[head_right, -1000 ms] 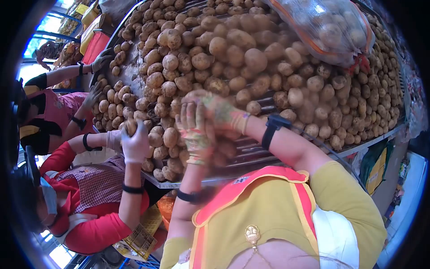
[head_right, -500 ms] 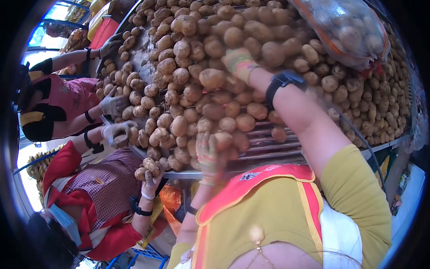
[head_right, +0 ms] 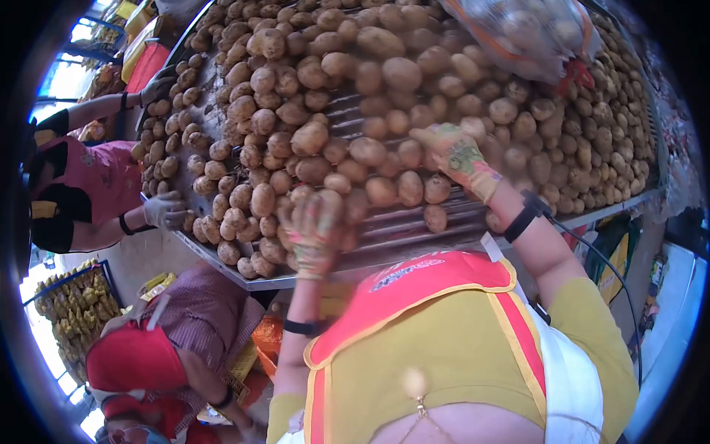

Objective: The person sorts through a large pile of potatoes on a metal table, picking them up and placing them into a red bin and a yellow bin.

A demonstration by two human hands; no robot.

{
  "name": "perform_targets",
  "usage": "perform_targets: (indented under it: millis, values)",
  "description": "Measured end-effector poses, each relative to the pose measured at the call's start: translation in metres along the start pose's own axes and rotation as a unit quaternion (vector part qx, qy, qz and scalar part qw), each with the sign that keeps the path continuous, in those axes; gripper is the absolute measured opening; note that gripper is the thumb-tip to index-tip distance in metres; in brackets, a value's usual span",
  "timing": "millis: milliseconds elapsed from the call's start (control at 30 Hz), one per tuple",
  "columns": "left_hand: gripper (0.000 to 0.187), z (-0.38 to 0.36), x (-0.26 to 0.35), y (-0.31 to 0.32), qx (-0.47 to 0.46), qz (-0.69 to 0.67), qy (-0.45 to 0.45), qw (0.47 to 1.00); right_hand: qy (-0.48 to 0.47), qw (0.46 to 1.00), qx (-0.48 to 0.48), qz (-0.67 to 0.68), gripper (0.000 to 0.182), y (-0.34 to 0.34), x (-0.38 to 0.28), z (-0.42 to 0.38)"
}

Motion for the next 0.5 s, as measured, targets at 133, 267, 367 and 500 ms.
perform_targets:
  millis: [133, 267, 367, 500]
  values:
    - [0.038, 0.049, 0.004, -0.028, 0.007, -0.028, -0.156, 0.987, -0.024, 0.999, 0.038, -0.009, 0.026, 0.005, 0.007, -0.04]
    - [0.039, 0.102, 0.034, -0.008, 0.029, -0.059, -0.026, 0.997, -0.023, 0.99, -0.012, -0.138, 0.069, 0.037, -0.029, -0.082]
    - [0.039, 0.149, 0.046, 0.041, -0.096, -0.147, -0.06, 0.983, -0.047, 0.996, -0.063, -0.037, 0.071, 0.059, -0.034, -0.113]
    - [0.037, 0.196, 0.056, 0.065, -0.236, -0.075, -0.078, 0.966, -0.113, 0.987, -0.083, 0.081, 0.046, 0.035, -0.019, -0.097]
Point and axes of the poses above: each hand's wrist, its own z-axis towards the middle knuckle, its own y-axis out of the palm, x = y × z, the point moved 2 cm from there along z, towards the middle knuckle, and after that the axes turned 5 degrees about z, right-handed, at the moved point
